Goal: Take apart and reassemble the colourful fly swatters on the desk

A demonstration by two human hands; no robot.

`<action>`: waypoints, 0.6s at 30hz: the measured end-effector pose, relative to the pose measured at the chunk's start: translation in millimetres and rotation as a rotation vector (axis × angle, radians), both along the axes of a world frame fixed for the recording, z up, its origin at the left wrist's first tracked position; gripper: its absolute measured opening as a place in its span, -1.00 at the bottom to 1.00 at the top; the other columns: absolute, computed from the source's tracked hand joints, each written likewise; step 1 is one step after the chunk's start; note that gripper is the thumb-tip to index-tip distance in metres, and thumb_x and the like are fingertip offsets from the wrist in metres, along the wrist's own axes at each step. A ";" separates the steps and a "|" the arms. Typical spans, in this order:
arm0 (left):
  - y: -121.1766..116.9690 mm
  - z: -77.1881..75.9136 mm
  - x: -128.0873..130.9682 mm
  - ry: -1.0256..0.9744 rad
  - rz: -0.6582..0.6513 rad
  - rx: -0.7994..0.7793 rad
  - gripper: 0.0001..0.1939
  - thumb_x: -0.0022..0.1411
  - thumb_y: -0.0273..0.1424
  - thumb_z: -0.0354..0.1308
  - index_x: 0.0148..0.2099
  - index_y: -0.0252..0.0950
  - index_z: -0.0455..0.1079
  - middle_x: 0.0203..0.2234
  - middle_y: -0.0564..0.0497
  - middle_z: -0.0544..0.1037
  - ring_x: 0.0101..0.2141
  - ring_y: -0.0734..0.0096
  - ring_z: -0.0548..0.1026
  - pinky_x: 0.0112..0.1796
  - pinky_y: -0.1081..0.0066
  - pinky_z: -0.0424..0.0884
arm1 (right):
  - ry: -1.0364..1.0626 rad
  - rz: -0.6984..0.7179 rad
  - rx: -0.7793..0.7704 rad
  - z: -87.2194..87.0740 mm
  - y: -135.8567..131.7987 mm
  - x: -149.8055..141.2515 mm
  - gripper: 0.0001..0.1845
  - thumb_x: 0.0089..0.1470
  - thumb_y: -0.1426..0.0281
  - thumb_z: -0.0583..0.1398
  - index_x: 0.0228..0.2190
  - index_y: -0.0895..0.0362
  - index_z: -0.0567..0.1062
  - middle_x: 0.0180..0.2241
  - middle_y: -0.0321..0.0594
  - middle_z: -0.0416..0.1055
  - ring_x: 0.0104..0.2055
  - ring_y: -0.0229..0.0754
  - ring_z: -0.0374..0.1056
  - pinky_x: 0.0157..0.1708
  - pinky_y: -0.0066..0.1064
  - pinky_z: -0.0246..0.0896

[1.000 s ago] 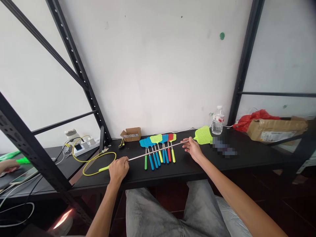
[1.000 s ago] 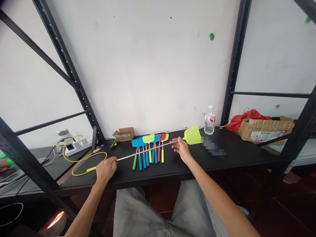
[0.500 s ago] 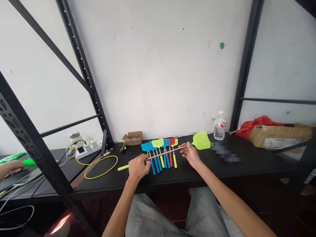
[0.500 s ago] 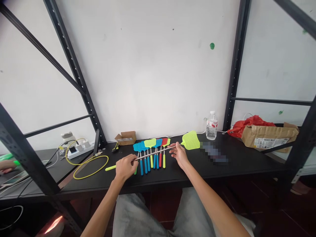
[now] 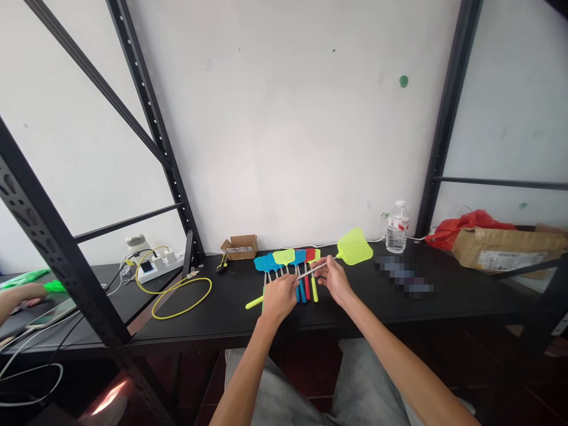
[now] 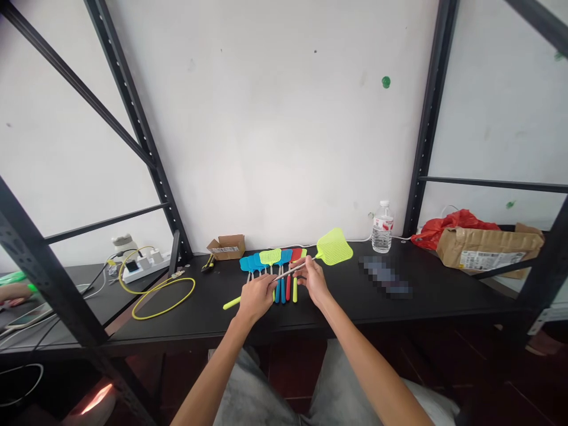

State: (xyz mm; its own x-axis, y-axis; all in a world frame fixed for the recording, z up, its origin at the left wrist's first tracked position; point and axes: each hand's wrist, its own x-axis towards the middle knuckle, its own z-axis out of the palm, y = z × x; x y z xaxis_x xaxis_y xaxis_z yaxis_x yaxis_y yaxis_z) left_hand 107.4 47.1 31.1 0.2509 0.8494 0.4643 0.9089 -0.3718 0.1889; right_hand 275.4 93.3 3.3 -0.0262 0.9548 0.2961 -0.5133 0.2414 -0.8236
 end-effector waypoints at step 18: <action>-20.1 -14.7 -12.6 -0.040 0.000 -0.061 -0.58 0.45 -0.13 -0.27 -0.22 -0.19 0.35 -0.49 -0.02 0.52 -0.46 0.33 0.48 -0.49 0.43 0.02 | 0.150 -0.074 -0.039 36.0 5.5 11.6 -0.60 0.05 -0.03 0.23 -0.34 0.04 0.57 -0.16 -0.17 0.56 -0.23 -0.09 0.47 -0.39 -0.33 0.35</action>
State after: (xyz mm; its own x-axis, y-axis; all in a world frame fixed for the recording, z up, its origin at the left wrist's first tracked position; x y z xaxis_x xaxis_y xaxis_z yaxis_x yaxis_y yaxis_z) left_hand 94.8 26.9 16.4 0.2334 0.8765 0.4211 0.9001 -0.3586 0.2474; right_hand 286.9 98.8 39.3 0.0864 0.9632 0.2545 -0.6128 0.2528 -0.7487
